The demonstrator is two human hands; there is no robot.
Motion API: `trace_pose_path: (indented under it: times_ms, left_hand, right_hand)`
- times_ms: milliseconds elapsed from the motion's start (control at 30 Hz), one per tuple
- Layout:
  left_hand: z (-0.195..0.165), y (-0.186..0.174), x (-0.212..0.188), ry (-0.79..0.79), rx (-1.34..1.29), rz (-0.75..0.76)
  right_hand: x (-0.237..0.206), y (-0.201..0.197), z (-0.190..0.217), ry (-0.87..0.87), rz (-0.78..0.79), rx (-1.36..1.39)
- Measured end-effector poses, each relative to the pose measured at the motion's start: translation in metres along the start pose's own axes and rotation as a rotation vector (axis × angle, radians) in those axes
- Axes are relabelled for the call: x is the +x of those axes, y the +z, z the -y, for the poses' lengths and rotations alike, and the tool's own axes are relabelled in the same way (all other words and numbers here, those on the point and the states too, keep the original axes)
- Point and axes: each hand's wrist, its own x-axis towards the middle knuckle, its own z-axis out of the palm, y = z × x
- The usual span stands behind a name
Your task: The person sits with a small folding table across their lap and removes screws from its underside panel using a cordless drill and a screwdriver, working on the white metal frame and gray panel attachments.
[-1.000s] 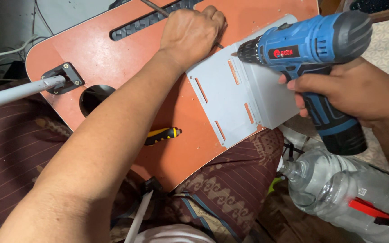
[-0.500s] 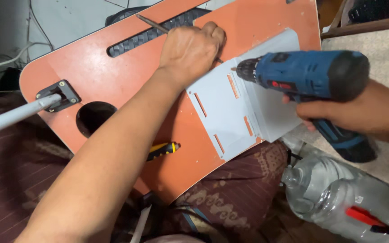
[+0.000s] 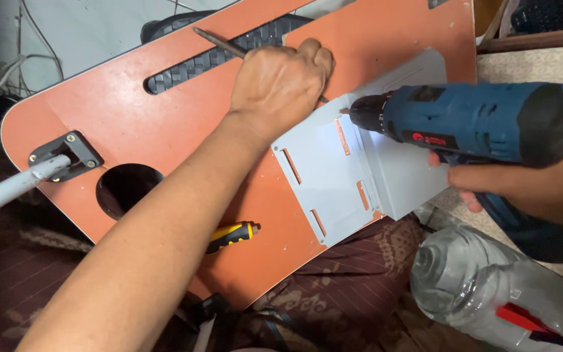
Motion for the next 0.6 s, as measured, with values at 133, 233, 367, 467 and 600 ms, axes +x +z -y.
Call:
trace_pose_path:
  times_ms: [133, 233, 367, 467, 600]
  left_hand:
    - [0.000, 0.003, 0.000, 0.007, 0.047, -0.003]
    - [0.000, 0.004, 0.000, 0.017, 0.049, -0.027]
    - [0.000, 0.006, 0.000, 0.012, 0.053, -0.023]
    - [0.000, 0.006, 0.000, 0.007, 0.058, -0.021]
    - [0.000, 0.006, 0.000, 0.015, 0.060, -0.032]
  right_hand:
    - [-0.001, 0.003, -0.001, -0.044, -0.078, -0.005]
    - [-0.004, 0.006, 0.004, 0.054, -0.115, -0.065]
    - [-0.004, 0.005, 0.007, 0.006, -0.077, -0.137]
    - [0.000, 0.004, 0.002, 0.036, -0.063, -0.102]
    - [0.005, 0.003, -0.012, -0.009, -0.060, -0.057]
